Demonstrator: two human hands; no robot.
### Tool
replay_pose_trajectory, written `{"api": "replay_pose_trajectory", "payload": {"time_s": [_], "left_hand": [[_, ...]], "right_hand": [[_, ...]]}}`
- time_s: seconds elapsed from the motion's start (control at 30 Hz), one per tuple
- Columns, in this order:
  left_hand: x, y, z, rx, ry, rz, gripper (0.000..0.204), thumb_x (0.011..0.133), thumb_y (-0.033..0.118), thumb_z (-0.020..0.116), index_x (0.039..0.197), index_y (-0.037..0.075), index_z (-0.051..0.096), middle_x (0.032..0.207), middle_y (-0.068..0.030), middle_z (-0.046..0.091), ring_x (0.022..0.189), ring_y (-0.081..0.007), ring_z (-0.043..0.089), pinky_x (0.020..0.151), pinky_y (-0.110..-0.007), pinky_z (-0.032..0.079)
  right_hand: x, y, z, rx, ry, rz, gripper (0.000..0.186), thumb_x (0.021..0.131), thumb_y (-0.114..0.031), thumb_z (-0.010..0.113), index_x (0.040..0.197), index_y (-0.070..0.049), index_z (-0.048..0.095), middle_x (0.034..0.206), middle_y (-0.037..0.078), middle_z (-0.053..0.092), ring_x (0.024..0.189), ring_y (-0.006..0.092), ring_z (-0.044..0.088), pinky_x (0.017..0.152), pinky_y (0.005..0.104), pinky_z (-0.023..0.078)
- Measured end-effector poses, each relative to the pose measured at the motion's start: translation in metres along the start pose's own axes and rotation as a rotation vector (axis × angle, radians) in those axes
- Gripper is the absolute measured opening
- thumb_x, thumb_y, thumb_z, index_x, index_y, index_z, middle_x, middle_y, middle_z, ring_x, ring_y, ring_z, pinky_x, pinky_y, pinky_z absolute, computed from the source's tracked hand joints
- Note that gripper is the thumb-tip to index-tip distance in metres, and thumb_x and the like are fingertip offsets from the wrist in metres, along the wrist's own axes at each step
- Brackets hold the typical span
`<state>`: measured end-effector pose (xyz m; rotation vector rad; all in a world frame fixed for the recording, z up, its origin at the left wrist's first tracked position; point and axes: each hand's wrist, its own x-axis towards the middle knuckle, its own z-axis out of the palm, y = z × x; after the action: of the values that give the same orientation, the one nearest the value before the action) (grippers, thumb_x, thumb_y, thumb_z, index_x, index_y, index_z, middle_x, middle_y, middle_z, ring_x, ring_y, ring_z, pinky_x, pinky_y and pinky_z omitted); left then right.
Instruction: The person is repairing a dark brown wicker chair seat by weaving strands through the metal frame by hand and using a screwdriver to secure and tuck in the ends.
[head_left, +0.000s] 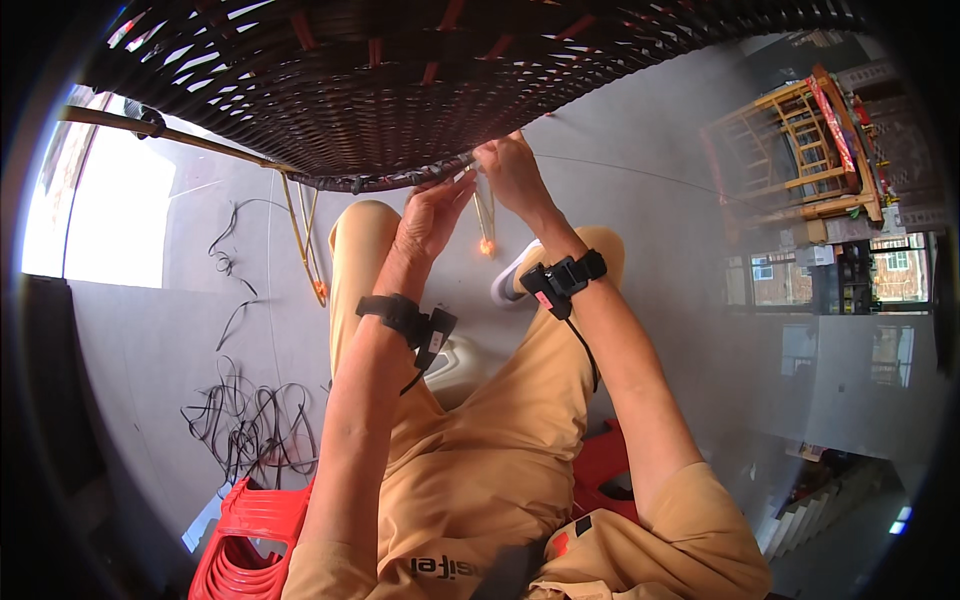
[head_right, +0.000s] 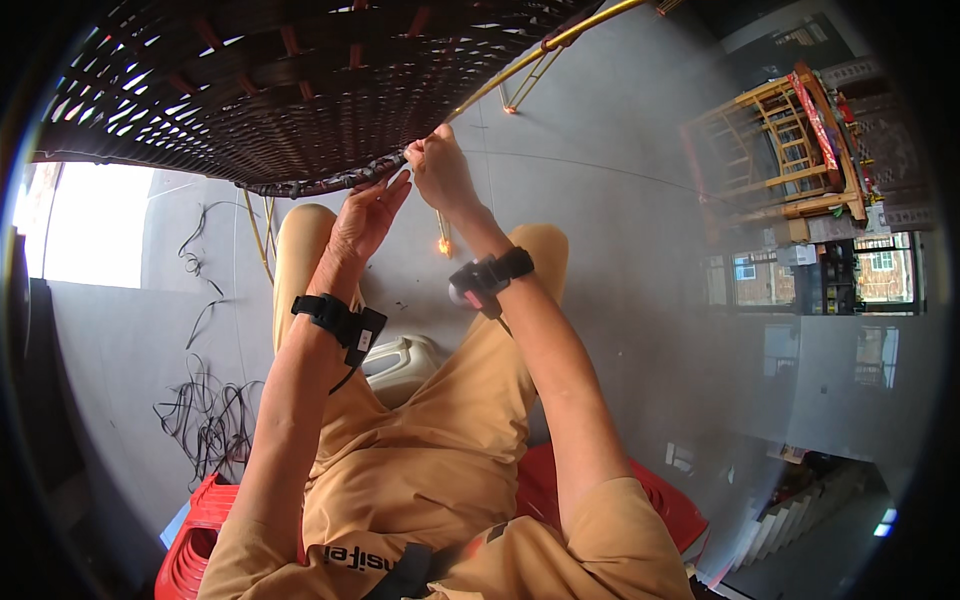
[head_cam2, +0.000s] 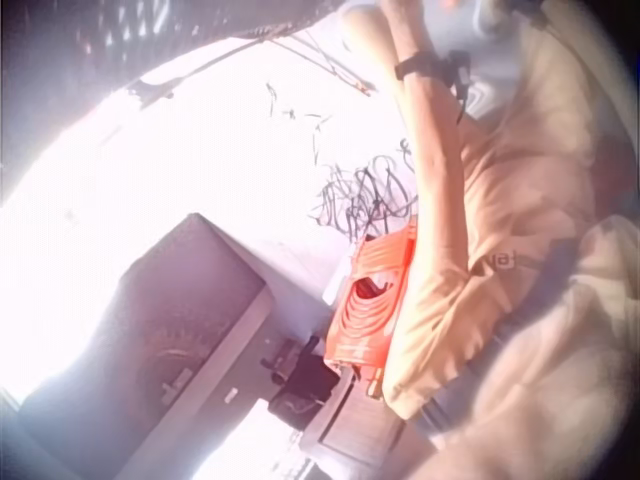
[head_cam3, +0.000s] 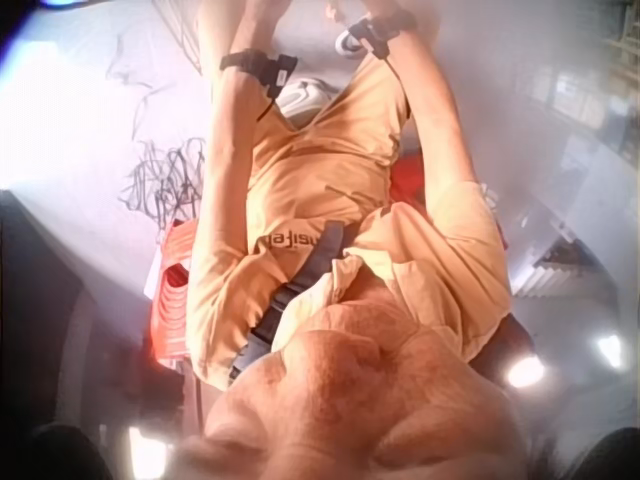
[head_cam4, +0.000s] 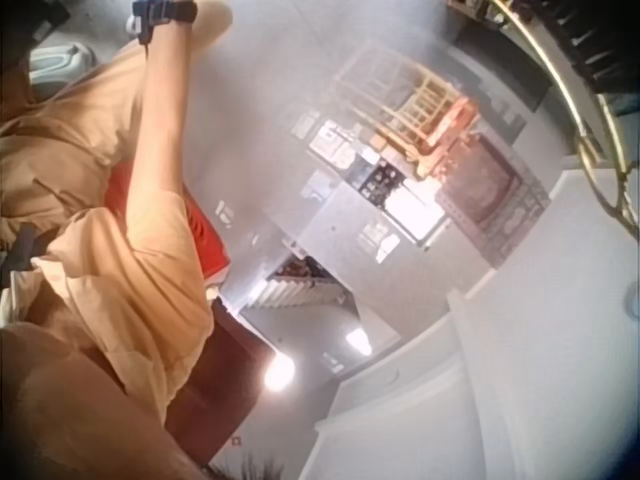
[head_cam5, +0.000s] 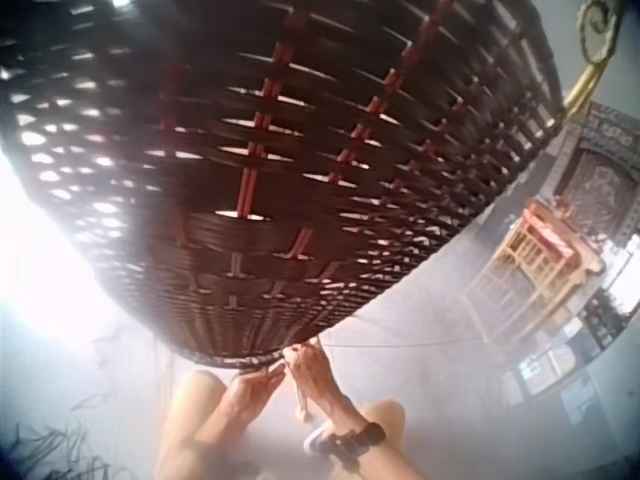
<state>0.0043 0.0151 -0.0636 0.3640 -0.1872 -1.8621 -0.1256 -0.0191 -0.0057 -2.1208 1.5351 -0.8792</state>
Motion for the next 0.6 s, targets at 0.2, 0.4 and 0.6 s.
{"api": "replay_pose_trajectory", "payload": {"time_s": [0.2, 0.4, 0.6], "left_hand": [[0.001, -0.001, 0.001, -0.018, -0.006, -0.002, 0.028, 0.079, -0.007, 0.045, 0.107, -0.004, 0.049, 0.111, -0.0121, 0.052, 0.106, -0.0271, 0.049, 0.098, -0.037, 0.036], [-0.001, -0.001, 0.000, -0.027, 0.010, -0.003, 0.029, 0.078, -0.007, 0.045, 0.107, -0.005, 0.050, 0.111, -0.0130, 0.052, 0.104, -0.0261, 0.050, 0.096, -0.036, 0.036], [-0.001, 0.001, 0.000, -0.008, -0.029, -0.043, 0.026, 0.082, -0.003, 0.045, 0.108, -0.002, 0.049, 0.112, -0.0107, 0.051, 0.107, -0.0259, 0.049, 0.097, -0.036, 0.038]], "right_hand": [[-0.002, -0.008, 0.007, -0.018, 0.099, 0.072, 0.017, 0.077, -0.013, 0.054, 0.071, 0.002, 0.057, 0.091, 0.018, 0.052, 0.080, 0.0309, 0.056, 0.072, 0.0377, 0.044], [-0.003, -0.020, 0.011, 0.146, 0.203, 0.126, 0.024, 0.073, -0.016, 0.049, 0.070, 0.005, 0.060, 0.079, 0.020, 0.059, 0.076, 0.0340, 0.053, 0.073, 0.0401, 0.041], [0.003, 0.007, 0.010, -0.071, 0.047, -0.054, 0.020, 0.076, -0.013, 0.053, 0.075, 0.006, 0.059, 0.091, 0.022, 0.054, 0.081, 0.0350, 0.055, 0.074, 0.0383, 0.043]]}}
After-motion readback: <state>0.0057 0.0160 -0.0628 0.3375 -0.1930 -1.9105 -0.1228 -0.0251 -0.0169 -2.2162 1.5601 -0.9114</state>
